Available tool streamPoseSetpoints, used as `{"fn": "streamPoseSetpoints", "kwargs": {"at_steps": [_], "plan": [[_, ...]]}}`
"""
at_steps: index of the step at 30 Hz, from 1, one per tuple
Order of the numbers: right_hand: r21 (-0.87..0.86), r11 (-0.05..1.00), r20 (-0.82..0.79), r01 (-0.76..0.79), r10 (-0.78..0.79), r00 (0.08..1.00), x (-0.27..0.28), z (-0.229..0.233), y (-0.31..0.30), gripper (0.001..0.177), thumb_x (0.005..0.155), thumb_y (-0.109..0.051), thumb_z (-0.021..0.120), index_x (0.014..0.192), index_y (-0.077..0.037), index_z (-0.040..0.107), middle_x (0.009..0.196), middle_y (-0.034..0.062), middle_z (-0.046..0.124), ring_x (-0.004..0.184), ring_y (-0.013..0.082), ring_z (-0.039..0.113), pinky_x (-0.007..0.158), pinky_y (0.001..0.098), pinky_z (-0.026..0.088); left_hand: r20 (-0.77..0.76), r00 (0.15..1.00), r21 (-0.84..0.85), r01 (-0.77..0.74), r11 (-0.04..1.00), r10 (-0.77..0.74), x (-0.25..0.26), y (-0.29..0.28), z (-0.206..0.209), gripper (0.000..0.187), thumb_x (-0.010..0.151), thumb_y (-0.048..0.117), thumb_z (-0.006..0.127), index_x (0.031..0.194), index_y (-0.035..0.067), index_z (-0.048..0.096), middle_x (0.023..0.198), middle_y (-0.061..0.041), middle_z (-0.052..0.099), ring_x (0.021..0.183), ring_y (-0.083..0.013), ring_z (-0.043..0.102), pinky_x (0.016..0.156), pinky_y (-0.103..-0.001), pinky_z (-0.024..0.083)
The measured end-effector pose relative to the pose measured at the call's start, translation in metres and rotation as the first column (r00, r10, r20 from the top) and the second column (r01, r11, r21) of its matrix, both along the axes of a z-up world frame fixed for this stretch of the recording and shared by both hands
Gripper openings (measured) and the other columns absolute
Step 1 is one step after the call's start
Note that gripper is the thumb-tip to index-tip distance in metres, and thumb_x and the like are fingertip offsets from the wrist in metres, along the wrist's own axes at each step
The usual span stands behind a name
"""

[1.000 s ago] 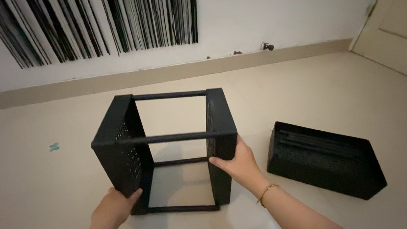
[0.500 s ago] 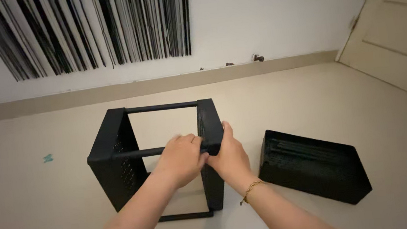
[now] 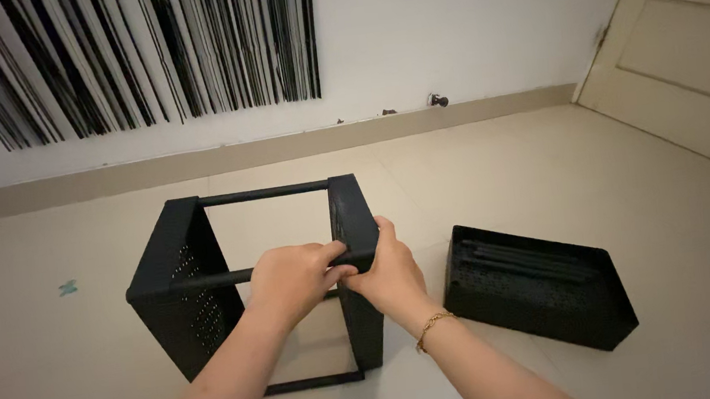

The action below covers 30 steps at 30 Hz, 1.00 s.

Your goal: The person assembles a black perforated plastic storage unit by inserting black rods into slots on the side panels. They repeatedly insert and remove rods to adjust fit, then place the assembled frame upright and continue inserting rods into the remaining slots.

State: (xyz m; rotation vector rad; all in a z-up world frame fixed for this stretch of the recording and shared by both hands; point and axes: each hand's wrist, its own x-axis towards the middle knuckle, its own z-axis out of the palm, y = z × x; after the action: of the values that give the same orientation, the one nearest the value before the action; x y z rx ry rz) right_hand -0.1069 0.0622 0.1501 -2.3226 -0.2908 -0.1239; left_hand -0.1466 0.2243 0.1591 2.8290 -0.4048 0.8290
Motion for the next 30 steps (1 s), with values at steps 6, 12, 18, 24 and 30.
{"fn": "streamPoseSetpoints", "kwargs": {"at_steps": [6,12,18,24,30], "plan": [[0.102,0.990,0.071,-0.097,0.090,0.993,0.028,-0.014,-0.030,0.102,0.064,-0.023,0.093,0.143,-0.001,0.032,0.114,0.0224,0.069,0.103,0.0308,0.072,0.086,0.0378,0.058,-0.166,0.972,0.063,-0.156,0.986,0.165,-0.010,0.012,0.020,0.065,0.067,0.075,0.075,0.077,0.010,0.073,0.065,-0.012,0.069,0.067,-0.0327,0.070,0.061,-0.044,0.054],[0.196,0.978,0.027,-0.074,0.070,0.997,0.043,-0.026,-0.027,0.087,0.071,-0.032,0.085,0.141,0.000,0.045,0.113,0.0181,0.073,0.101,0.0258,0.074,0.086,0.0337,0.058,-0.343,0.935,-0.065,-0.119,0.991,0.090,-0.011,0.016,0.020,0.055,0.085,0.063,0.065,0.080,0.009,0.073,0.074,-0.010,0.072,0.078,-0.0295,0.072,0.073,-0.043,0.056],[0.357,0.934,-0.210,0.030,0.049,0.976,0.063,-0.008,-0.026,0.066,0.086,-0.041,0.075,0.134,0.002,0.063,0.112,0.0165,0.077,0.096,0.0225,0.075,0.084,0.0358,0.059,-0.215,0.955,-0.261,-0.258,0.930,0.204,0.002,0.044,0.026,0.038,0.096,0.042,0.060,0.122,0.015,0.068,0.130,-0.012,0.061,0.123,-0.0295,0.056,0.099,-0.051,0.044],[0.677,0.734,-0.396,0.056,0.298,0.869,0.066,-0.002,-0.018,0.056,0.088,-0.020,0.068,0.140,-0.004,0.055,0.122,0.0102,0.070,0.110,0.0197,0.068,0.091,0.0361,0.053,-0.537,0.387,-0.128,-0.916,0.381,0.750,0.002,0.144,0.035,0.070,0.090,0.048,0.075,0.143,0.008,0.051,0.142,-0.015,0.056,0.131,-0.0359,0.053,0.107,-0.058,0.041],[0.803,0.596,-0.304,0.018,0.383,0.872,0.060,-0.002,-0.026,0.053,0.087,-0.013,0.070,0.137,-0.004,0.055,0.121,0.0095,0.070,0.109,0.0196,0.066,0.089,0.0356,0.053,-0.479,0.564,-0.224,-0.820,0.527,0.673,0.004,0.190,-0.026,0.055,0.100,0.039,0.066,0.134,-0.004,0.061,0.110,-0.025,0.076,0.098,-0.0386,0.077,0.092,-0.048,0.057]]}}
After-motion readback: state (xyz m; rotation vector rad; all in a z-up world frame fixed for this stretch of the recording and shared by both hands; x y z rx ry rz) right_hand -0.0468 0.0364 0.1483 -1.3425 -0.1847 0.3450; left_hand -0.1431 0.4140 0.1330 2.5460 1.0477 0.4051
